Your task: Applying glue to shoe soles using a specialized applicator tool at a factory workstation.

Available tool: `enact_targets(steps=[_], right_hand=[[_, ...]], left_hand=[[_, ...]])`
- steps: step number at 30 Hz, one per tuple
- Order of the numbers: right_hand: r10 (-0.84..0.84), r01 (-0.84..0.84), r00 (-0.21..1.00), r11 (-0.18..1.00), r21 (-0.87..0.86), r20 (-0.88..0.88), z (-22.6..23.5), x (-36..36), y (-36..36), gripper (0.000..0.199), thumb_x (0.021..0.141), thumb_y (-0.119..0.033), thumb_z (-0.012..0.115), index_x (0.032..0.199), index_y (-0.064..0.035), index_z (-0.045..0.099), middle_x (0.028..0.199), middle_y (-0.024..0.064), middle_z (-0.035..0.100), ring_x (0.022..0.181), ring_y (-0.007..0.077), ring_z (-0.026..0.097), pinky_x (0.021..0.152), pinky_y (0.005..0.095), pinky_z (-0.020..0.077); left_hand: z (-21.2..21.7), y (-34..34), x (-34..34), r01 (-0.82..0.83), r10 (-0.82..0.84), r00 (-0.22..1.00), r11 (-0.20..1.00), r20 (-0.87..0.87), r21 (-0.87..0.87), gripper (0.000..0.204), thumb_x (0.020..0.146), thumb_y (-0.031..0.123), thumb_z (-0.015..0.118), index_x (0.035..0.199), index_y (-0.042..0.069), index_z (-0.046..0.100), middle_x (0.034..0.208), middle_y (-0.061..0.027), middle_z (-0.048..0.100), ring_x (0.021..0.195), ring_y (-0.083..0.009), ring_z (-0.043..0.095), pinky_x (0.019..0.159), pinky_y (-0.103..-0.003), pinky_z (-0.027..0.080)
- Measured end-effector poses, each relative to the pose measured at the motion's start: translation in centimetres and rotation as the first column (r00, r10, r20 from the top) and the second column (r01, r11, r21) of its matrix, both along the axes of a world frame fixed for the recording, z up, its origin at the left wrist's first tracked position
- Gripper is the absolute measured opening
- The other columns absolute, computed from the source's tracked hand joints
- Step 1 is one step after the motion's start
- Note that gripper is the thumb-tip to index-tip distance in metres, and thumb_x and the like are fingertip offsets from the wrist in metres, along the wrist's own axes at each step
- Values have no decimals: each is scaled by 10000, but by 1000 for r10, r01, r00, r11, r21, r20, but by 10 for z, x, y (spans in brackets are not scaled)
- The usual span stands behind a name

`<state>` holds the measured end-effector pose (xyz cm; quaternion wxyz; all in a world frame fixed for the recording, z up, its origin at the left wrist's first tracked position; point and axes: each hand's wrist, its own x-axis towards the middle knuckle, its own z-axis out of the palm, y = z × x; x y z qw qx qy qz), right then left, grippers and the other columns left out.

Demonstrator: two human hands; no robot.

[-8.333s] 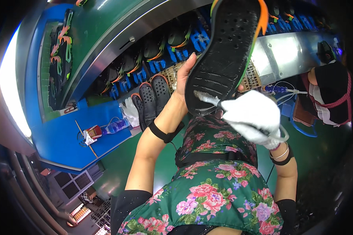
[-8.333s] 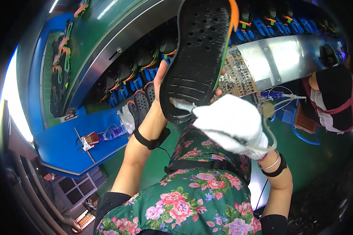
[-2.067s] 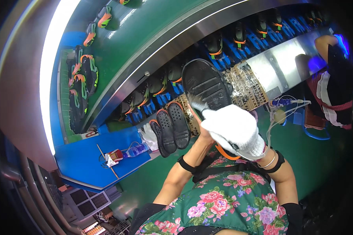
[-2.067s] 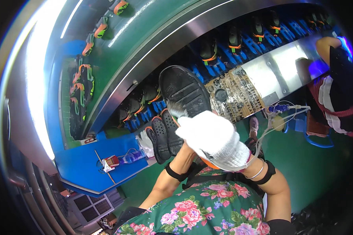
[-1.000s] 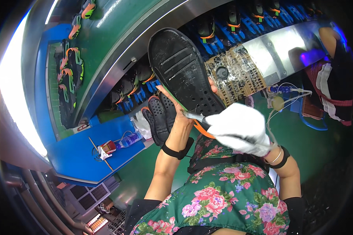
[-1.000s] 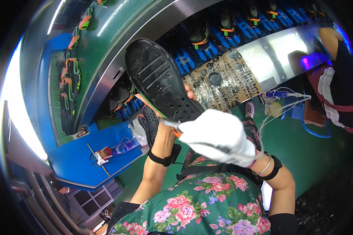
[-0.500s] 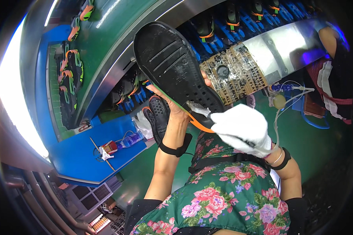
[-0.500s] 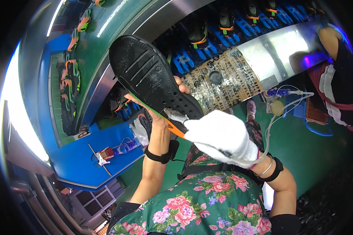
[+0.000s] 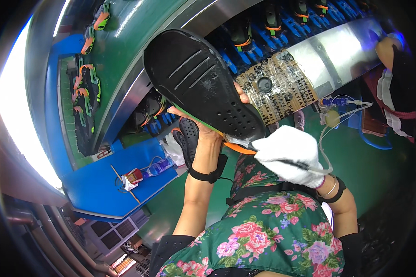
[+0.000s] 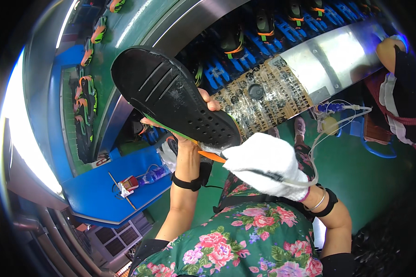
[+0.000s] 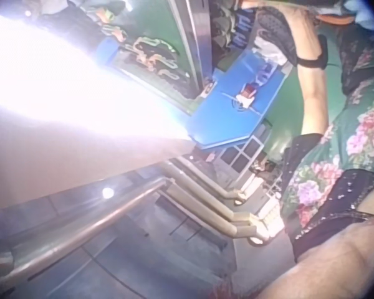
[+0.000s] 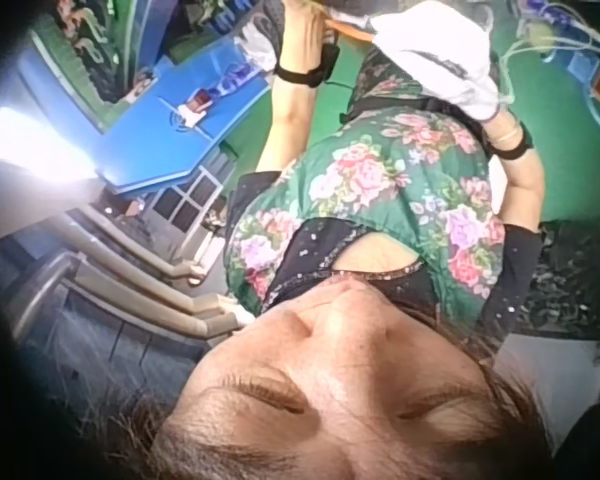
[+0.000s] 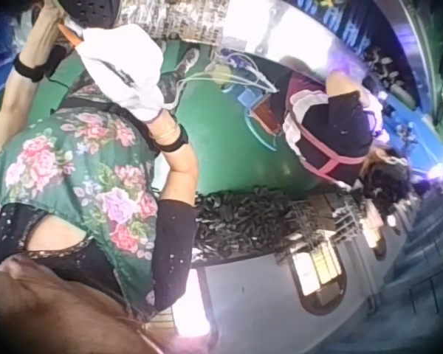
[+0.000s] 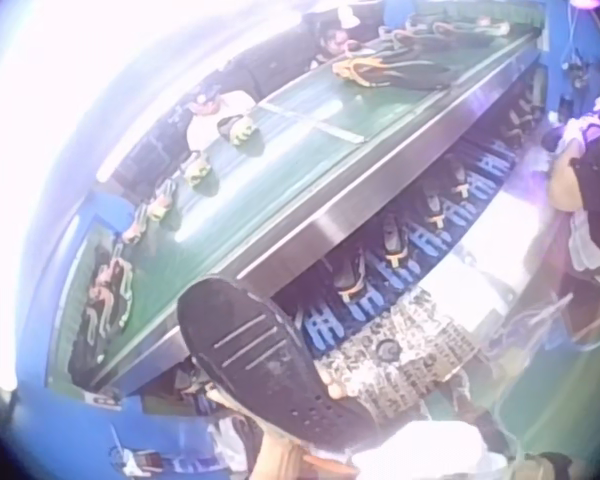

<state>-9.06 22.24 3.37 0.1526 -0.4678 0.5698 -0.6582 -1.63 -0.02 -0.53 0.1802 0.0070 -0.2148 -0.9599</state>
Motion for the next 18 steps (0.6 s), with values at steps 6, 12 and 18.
enact_targets(steps=[6, 12, 18], right_hand=[[-13, 15, 999, 999, 43, -43, 1, -6, 6, 196, 790, -7, 824, 979, -47, 791, 1012, 127, 787, 826, 252, 731, 739, 356, 575], [-9, 4, 993, 999, 43, 117, -4, -6, 4, 174, 756, -2, 835, 919, -53, 803, 963, 118, 795, 794, 240, 732, 714, 350, 563], [9, -11, 999, 999, 42, 44, -4, -8, 4, 186, 748, -5, 836, 925, -50, 802, 983, 122, 795, 808, 250, 730, 708, 355, 562]], left_hand=[[0, -10, -6, 72, -79, 996, 982, -36, -172, 1370, 478, 1055, 586, 1216, -99, 578, 1101, -210, 645, 1017, -335, 643, 839, -463, 561], [-17, -17, -16, 56, -103, 981, 961, -164, -270, 1476, 491, 1079, 498, 1484, -11, 424, 1141, -282, 656, 960, -417, 705, 822, -522, 608], [8, -9, -4, 101, -57, 980, 968, 192, -228, 1388, 440, 1070, 565, 1206, -87, 590, 1077, -227, 658, 932, -335, 680, 838, -451, 582]])
